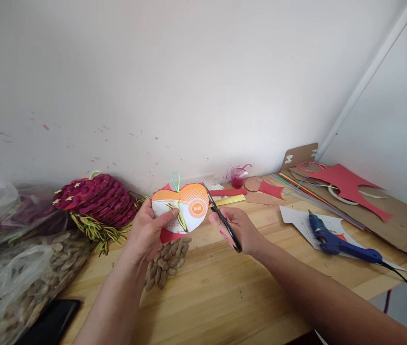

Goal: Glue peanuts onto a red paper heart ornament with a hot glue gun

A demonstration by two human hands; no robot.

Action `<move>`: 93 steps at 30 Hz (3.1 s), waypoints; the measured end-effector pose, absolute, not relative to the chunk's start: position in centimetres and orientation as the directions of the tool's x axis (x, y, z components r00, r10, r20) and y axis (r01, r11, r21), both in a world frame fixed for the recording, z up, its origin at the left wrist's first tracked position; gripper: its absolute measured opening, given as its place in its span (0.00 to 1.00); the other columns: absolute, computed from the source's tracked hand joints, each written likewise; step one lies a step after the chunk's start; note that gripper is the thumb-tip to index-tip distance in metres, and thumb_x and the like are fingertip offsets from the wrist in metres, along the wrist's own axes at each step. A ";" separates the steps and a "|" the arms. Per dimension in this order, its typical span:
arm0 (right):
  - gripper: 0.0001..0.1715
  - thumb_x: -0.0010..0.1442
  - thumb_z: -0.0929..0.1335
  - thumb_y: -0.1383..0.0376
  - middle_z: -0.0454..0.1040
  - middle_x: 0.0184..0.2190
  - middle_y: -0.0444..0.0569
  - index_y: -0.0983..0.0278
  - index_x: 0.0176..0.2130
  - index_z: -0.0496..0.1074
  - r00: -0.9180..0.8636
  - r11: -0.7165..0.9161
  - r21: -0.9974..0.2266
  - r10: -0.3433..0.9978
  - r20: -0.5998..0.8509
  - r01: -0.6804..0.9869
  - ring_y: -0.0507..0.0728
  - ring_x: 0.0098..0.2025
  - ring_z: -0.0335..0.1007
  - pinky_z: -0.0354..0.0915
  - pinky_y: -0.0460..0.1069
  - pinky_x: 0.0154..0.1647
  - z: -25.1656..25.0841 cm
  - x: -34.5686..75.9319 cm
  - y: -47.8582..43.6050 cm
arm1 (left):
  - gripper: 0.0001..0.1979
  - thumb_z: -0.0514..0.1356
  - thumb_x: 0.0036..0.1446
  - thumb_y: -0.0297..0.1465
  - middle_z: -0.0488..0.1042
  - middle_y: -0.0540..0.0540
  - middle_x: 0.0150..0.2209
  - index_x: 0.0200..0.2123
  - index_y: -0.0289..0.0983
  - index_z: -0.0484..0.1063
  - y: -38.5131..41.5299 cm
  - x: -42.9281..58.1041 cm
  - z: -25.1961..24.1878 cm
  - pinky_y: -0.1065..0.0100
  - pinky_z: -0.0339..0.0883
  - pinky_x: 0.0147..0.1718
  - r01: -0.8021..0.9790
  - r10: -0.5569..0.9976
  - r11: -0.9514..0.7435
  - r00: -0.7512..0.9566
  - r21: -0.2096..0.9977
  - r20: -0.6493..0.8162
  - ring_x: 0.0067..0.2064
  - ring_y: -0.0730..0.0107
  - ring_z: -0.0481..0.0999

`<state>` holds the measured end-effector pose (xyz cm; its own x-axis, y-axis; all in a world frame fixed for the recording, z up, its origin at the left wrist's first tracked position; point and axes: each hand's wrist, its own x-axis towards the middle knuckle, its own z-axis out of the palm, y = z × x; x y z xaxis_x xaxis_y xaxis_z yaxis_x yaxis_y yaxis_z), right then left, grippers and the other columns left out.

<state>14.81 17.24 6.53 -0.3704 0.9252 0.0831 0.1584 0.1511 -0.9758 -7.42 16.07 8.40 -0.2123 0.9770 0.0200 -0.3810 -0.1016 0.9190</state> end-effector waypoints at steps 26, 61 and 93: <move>0.36 0.56 0.74 0.39 0.51 0.16 0.35 0.58 0.23 0.53 -0.441 0.089 -0.971 0.898 -0.018 0.222 0.48 0.19 0.48 0.45 0.48 0.21 7.5 15.3 17.1 | 0.40 0.82 0.36 0.30 0.85 0.41 0.43 0.55 0.39 0.74 15.8 -10.1 9.0 0.60 0.82 0.25 -0.278 0.997 0.002 -0.077 0.960 -0.024 0.33 0.55 0.85; 0.33 0.56 0.73 0.42 0.50 0.23 0.38 0.60 0.22 0.58 -0.432 0.180 -0.870 0.901 -0.042 0.460 0.51 0.28 0.47 0.45 0.49 0.28 7.9 18.1 15.4 | 0.32 0.79 0.36 0.29 0.84 0.40 0.39 0.48 0.37 0.78 15.5 -10.5 9.0 0.63 0.78 0.22 -0.102 0.995 -0.002 0.099 0.995 0.012 0.29 0.56 0.83; 0.31 0.58 0.73 0.45 0.49 0.24 0.37 0.60 0.23 0.56 -0.518 0.199 -0.805 0.842 -0.152 0.559 0.50 0.27 0.46 0.44 0.49 0.28 8.4 20.4 14.9 | 0.34 0.76 0.42 0.29 0.82 0.46 0.42 0.53 0.38 0.69 15.4 -9.9 9.0 0.69 0.75 0.29 0.038 0.966 0.060 0.251 0.997 -0.068 0.29 0.69 0.79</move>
